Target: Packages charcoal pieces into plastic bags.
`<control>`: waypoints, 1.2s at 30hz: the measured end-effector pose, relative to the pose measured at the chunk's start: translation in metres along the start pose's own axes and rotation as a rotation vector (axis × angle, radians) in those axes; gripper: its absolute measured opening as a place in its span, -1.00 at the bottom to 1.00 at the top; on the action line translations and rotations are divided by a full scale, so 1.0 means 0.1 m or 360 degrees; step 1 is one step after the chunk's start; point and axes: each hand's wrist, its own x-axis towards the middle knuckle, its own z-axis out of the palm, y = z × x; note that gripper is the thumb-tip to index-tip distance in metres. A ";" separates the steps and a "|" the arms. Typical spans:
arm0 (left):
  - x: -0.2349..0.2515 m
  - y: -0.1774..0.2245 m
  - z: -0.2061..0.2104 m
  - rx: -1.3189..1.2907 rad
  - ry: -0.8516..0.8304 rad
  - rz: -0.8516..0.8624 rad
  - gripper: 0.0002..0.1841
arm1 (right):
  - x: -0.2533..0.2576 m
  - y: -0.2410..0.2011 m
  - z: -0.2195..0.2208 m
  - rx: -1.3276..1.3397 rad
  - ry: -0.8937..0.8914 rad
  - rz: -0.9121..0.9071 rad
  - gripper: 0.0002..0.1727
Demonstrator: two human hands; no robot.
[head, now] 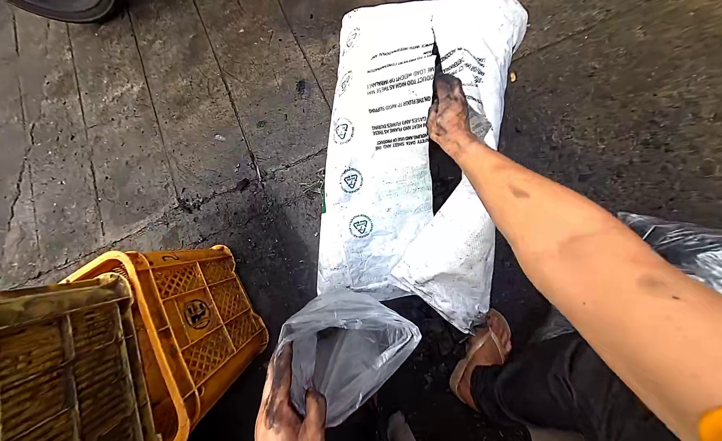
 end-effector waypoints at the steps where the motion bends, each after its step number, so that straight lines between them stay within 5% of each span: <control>1: 0.01 0.00 0.00 0.0003 -0.0008 0.0004 -0.34 | 0.13 0.03 0.02 -0.0077 -0.0069 -0.0049 -0.41; 4: 0.04 0.02 0.02 0.0005 -0.0027 0.0047 -0.36 | 0.38 0.04 -0.02 -0.0193 -0.0384 -0.0144 -0.17; 8: 0.08 0.07 0.07 0.0009 -0.0065 0.0091 -0.41 | 0.46 0.01 0.05 -0.0204 -0.0435 -0.0142 0.20; 11: 0.09 0.11 0.05 0.0018 -0.0059 0.0058 -0.41 | 0.27 -0.02 0.13 -0.0235 -0.0312 -0.0121 0.10; 15: 0.13 0.16 0.06 -0.0001 -0.0066 0.0073 -0.40 | -0.16 -0.08 0.12 -0.0393 -0.0285 -0.0149 -0.44; 20: 0.08 0.14 0.05 0.0004 -0.0043 0.0117 -0.41 | -0.81 0.07 0.25 -0.0464 -0.0547 -0.0053 -0.21; 23: 0.01 0.12 0.05 -0.0008 -0.0039 0.0115 -0.42 | -0.95 0.32 0.23 -0.0295 -0.0574 -0.0266 -0.42; 28: -0.05 0.06 0.05 -0.0020 -0.0016 0.0113 -0.43 | -0.29 0.34 0.10 -0.0140 -0.0152 -0.0478 -0.38; 32: -0.04 0.05 0.06 -0.0074 -0.0022 0.0130 -0.44 | 0.27 0.03 0.00 -0.0296 -0.0440 0.0015 0.01; 36: -0.03 0.06 0.05 -0.0078 -0.0002 0.0114 -0.44 | 0.11 -0.18 0.14 -0.0526 -0.0597 0.0196 -0.41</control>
